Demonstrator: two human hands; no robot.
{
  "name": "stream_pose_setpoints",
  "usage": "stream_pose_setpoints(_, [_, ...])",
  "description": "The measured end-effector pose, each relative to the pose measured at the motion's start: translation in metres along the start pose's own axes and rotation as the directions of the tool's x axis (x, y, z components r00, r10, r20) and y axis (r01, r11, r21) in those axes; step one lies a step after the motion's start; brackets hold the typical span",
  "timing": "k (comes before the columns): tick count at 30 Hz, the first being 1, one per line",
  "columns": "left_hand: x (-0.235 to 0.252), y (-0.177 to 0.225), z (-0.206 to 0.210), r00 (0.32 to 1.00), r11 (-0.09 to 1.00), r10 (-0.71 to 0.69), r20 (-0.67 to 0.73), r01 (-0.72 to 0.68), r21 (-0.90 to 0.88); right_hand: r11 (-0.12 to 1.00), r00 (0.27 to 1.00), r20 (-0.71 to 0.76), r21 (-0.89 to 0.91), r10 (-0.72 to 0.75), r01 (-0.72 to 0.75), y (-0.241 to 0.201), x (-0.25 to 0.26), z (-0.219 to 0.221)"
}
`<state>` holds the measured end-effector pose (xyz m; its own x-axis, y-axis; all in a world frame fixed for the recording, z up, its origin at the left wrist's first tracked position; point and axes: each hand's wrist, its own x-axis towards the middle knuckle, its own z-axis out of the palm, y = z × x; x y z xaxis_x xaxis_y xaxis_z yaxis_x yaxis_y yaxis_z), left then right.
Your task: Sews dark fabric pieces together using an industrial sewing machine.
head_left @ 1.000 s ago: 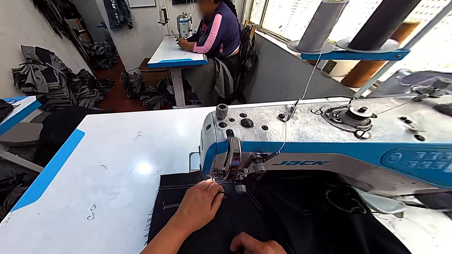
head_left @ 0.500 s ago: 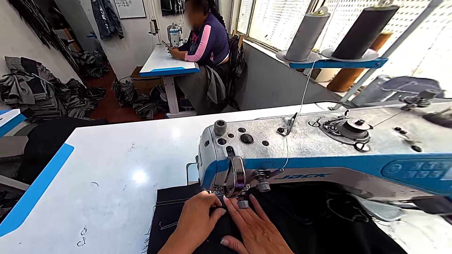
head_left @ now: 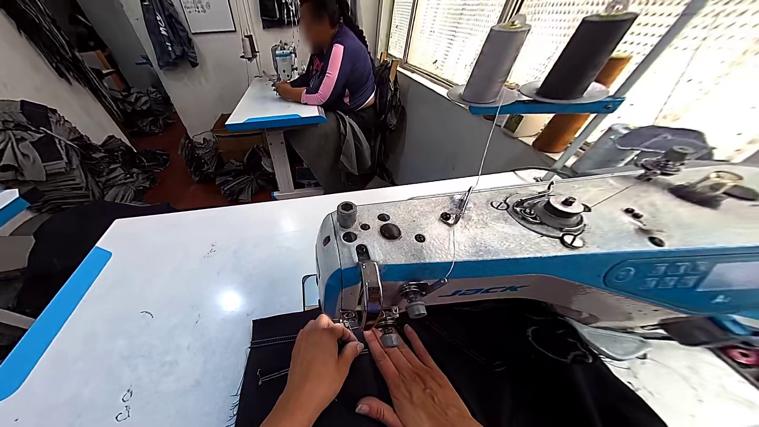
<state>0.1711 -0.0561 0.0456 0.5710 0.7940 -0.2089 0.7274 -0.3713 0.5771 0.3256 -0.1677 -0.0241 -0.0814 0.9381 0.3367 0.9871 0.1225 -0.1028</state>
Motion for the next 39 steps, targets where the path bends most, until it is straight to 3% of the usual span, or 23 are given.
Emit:
stream_pose_setpoints(3, [0.000, -0.004, 0.003, 0.999, 0.999, 0.026, -0.019, -0.026, -0.018, 0.985, 0.998, 0.067, 0.168, 0.017, -0.028, 0.002, 0.003, -0.014])
stream_pose_setpoints(5, [0.000, -0.006, 0.005, 0.997, 0.998, 0.049, -0.051, -0.051, -0.025, 0.897, 0.992, 0.088, 0.425, 0.091, -0.120, 0.016, 0.014, -0.039])
stream_pose_setpoints(7, [-0.001, -0.008, 0.008, 0.997, 0.998, 0.047, -0.068, -0.049, -0.033, 0.832, 0.988, 0.063, 0.534, 0.141, -0.153, 0.042, 0.020, -0.047])
stream_pose_setpoints(9, [-0.002, -0.010, 0.009, 0.996, 0.998, 0.050, -0.072, -0.052, -0.025, 0.878, 0.982, 0.183, 0.462, 0.046, -0.128, 0.069, 0.012, -0.036])
stream_pose_setpoints(11, [0.000, -0.008, 0.009, 0.995, 0.998, 0.057, -0.076, -0.058, -0.011, 0.974, 0.992, 0.119, 0.228, -0.038, 0.010, 0.078, 0.003, -0.021])
stream_pose_setpoints(15, [-0.002, -0.006, 0.009, 0.996, 0.999, 0.042, -0.076, -0.042, -0.010, 0.987, 0.992, 0.008, 0.109, -0.123, 0.122, 0.073, -0.003, -0.015])
stream_pose_setpoints(27, [-0.002, -0.006, 0.010, 0.997, 1.000, 0.024, -0.078, -0.025, -0.010, 0.986, 0.980, 0.142, 0.117, -0.139, 0.123, 0.073, -0.001, -0.021])
stream_pose_setpoints(31, [-0.001, -0.005, 0.007, 0.999, 1.000, 0.011, -0.053, -0.013, -0.029, 0.961, 0.964, 0.261, 0.276, -0.043, -0.031, 0.059, 0.008, -0.041])
stream_pose_setpoints(35, [-0.001, -0.006, 0.008, 0.998, 0.999, 0.022, -0.054, -0.023, -0.022, 0.914, 0.990, 0.136, 0.396, 0.034, -0.086, 0.008, 0.012, -0.033])
stream_pose_setpoints(39, [-0.001, -0.004, 0.006, 0.999, 1.000, 0.006, -0.045, -0.007, -0.029, 0.990, 1.000, -0.011, 0.143, 0.002, -0.001, 0.008, 0.004, -0.003])
